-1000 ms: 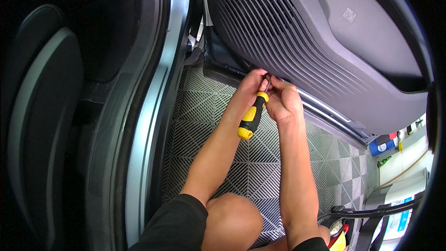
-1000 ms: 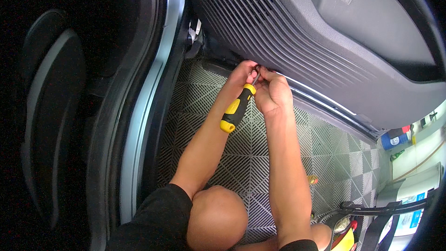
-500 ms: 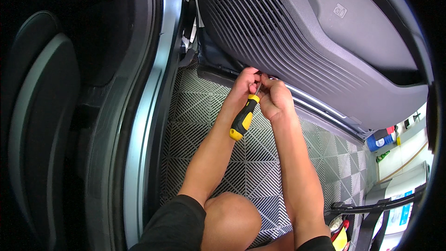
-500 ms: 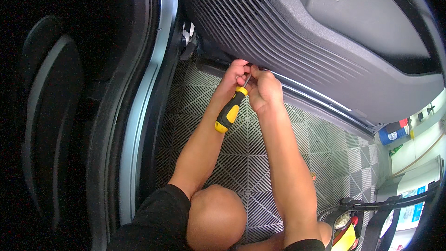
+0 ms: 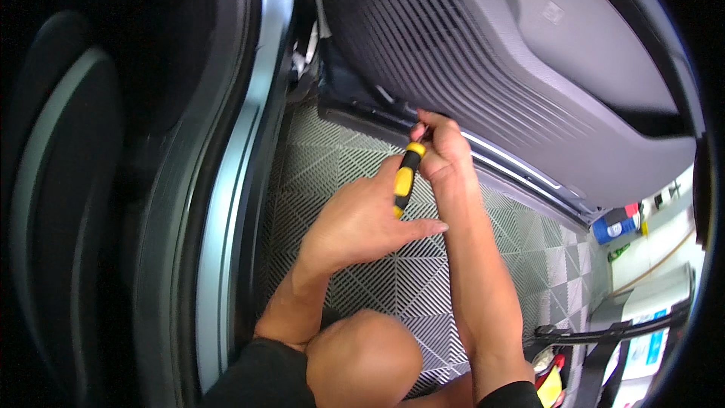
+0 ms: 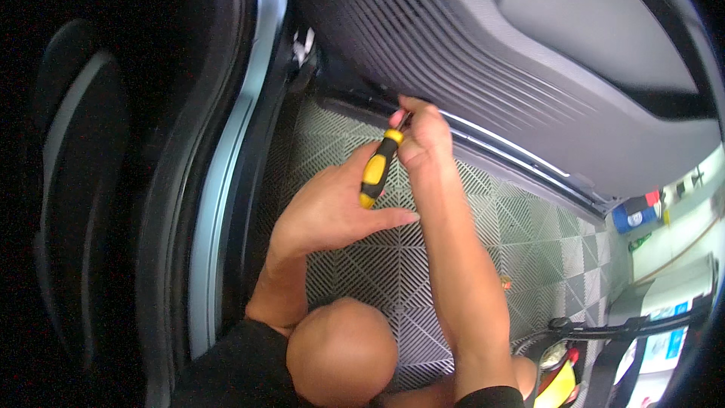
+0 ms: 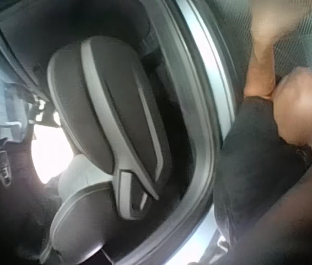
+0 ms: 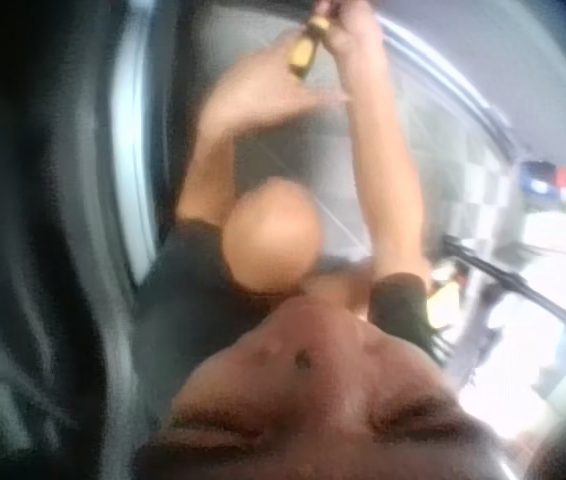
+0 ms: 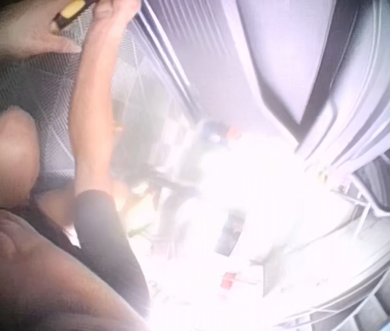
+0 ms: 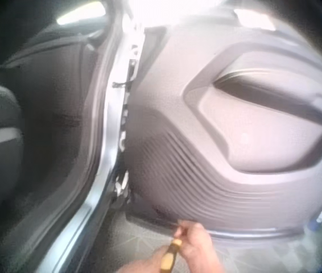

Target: The person selects a screwdriver from a tool tray and uses it to unscrew fasteners on the car door panel. They then pry and detach the door panel from the door frame, disconnecting internal clips and removing the panel entirely.

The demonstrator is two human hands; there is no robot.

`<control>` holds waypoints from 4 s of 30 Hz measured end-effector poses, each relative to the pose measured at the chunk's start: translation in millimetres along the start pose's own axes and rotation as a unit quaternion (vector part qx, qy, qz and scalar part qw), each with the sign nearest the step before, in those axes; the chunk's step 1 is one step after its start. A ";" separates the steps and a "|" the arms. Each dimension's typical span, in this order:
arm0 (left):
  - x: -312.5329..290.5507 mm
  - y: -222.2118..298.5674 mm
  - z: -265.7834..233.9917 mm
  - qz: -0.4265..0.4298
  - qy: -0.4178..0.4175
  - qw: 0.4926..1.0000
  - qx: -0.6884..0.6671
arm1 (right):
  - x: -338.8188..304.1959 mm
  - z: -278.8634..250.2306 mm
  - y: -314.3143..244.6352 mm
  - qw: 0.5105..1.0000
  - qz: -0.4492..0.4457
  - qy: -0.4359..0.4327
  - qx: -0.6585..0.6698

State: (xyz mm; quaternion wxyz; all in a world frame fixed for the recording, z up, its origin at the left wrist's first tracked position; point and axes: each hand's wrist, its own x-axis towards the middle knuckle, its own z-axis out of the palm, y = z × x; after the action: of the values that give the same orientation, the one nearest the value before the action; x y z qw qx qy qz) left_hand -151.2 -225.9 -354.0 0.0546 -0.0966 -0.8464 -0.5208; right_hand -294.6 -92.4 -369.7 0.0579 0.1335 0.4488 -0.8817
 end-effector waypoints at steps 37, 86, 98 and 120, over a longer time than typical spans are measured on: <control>170.6 -84.6 42.9 -0.129 -0.185 0.771 -0.595 | -63.3 6.6 4.9 0.998 0.047 -0.048 -0.010; 112.5 -106.9 172.0 -0.170 -0.092 0.829 -0.525 | -74.3 -157.9 37.1 0.950 -0.007 0.073 -0.304; 66.3 -60.7 386.6 0.272 -0.438 0.846 0.138 | -231.0 -411.6 -102.2 0.895 0.013 0.208 -0.394; 130.1 -12.4 360.3 0.021 -0.348 0.937 -0.027 | -146.9 -395.6 -48.8 0.906 0.006 0.073 -0.418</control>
State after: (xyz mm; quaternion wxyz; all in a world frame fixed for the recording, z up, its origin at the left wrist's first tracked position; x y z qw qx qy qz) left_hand -277.9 104.0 -502.4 -0.2350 -0.2904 -0.7961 -0.4761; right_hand -92.2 253.0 -511.8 0.0805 0.1632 0.7782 -0.6011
